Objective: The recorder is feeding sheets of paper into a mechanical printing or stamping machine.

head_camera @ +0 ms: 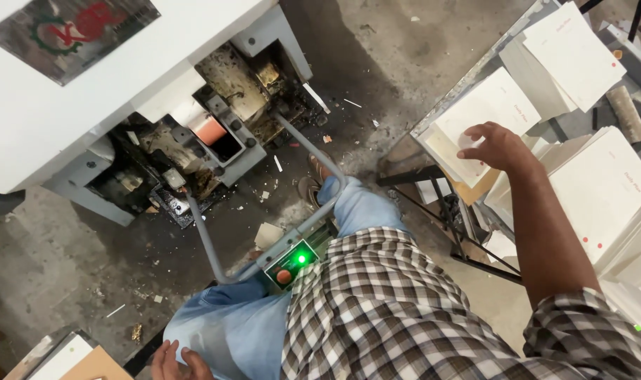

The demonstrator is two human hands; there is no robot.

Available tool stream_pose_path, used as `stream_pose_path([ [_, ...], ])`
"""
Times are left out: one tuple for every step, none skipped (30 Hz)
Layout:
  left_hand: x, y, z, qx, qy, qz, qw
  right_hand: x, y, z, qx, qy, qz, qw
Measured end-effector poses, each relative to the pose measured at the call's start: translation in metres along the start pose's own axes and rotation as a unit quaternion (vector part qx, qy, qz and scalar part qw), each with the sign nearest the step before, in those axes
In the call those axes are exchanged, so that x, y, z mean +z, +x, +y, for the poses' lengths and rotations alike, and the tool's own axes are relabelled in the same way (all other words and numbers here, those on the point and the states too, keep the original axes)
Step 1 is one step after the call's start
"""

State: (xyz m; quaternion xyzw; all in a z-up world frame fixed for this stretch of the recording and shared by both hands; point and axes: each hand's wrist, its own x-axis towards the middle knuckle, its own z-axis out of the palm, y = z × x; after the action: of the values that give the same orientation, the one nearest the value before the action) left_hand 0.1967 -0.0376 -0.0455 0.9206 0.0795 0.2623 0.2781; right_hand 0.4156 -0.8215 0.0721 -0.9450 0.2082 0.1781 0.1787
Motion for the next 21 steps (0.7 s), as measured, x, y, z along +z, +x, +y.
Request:
stream_pose_path([
  [-0.001, 0.000, 0.002, -0.002, -0.013, -0.001, 1.000, -0.001, 0.001, 0.000, 0.005, 0.021, -0.008, 1.000],
  [-0.003, 0.006, 0.011, -0.003, -0.012, 0.000, 1.000, 0.000, 0.004, 0.005, 0.004, 0.021, -0.008, 1.000],
  [-0.004, 0.014, 0.020, -0.024, -0.003, -0.013, 1.000, 0.002, 0.007, 0.009, 0.000, 0.029, -0.006, 1.000],
  [-0.005, 0.022, 0.029, -0.045, 0.005, -0.026, 0.999, 0.004, 0.009, 0.013, -0.004, 0.038, -0.004, 0.999],
  [-0.004, 0.034, 0.042, -0.045, 0.006, -0.025, 0.999, 0.004, 0.011, 0.016, -0.005, 0.038, -0.004, 0.999],
  [-0.004, 0.045, 0.055, -0.007, 0.026, -0.016, 1.000, 0.005, 0.012, 0.018, -0.010, 0.036, -0.006, 0.999],
  [-0.003, 0.057, 0.068, 0.032, 0.047, -0.006, 0.998, 0.005, 0.014, 0.020, -0.016, 0.034, -0.007, 0.999],
  [0.000, 0.070, 0.086, 0.032, 0.047, -0.005, 0.998, 0.005, 0.013, 0.023, -0.017, 0.035, -0.006, 0.999],
  [0.002, 0.084, 0.103, 0.030, 0.033, -0.021, 0.999, 0.007, 0.014, 0.025, -0.011, 0.023, -0.010, 1.000],
  [0.003, 0.099, 0.118, 0.029, 0.019, -0.037, 0.999, 0.008, 0.014, 0.024, -0.006, 0.011, -0.014, 1.000],
  [0.007, 0.122, 0.137, 0.026, 0.028, -0.029, 0.999, 0.017, 0.010, 0.029, -0.018, 0.013, -0.017, 1.000],
  [0.010, 0.147, 0.153, 0.060, 0.012, -0.066, 0.996, 0.026, 0.006, 0.032, -0.038, -0.019, 0.036, 0.998],
  [0.009, 0.165, 0.169, 0.085, 0.002, -0.097, 0.992, 0.035, 0.010, 0.031, -0.070, -0.054, 0.087, 0.992],
  [0.015, 0.179, 0.185, 0.072, 0.018, -0.083, 0.994, 0.044, 0.005, 0.023, -0.094, -0.053, 0.081, 0.991],
  [0.022, 0.196, 0.197, 0.124, 0.006, -0.069, 0.990, 0.053, -0.002, 0.016, -0.090, -0.071, 0.143, 0.983],
  [0.030, 0.215, 0.208, 0.176, -0.005, -0.056, 0.983, 0.061, -0.009, 0.011, -0.085, -0.086, 0.206, 0.971],
  [0.039, 0.229, 0.219, 0.169, 0.007, -0.047, 0.985, 0.068, -0.009, 0.015, -0.101, -0.084, 0.204, 0.970],
  [0.050, 0.244, 0.229, 0.192, -0.030, -0.065, 0.979, 0.074, -0.008, 0.020, -0.118, -0.103, 0.244, 0.957],
  [0.063, 0.259, 0.239, 0.215, -0.069, -0.084, 0.971, 0.078, -0.009, 0.028, -0.131, -0.122, 0.285, 0.942],
  [0.089, 0.258, 0.232, 0.209, -0.062, -0.075, 0.973, 0.079, -0.004, 0.035, -0.144, -0.121, 0.284, 0.940],
  [0.118, 0.258, 0.226, 0.180, -0.063, -0.093, 0.977, 0.079, -0.003, 0.046, -0.145, -0.100, 0.281, 0.943],
])
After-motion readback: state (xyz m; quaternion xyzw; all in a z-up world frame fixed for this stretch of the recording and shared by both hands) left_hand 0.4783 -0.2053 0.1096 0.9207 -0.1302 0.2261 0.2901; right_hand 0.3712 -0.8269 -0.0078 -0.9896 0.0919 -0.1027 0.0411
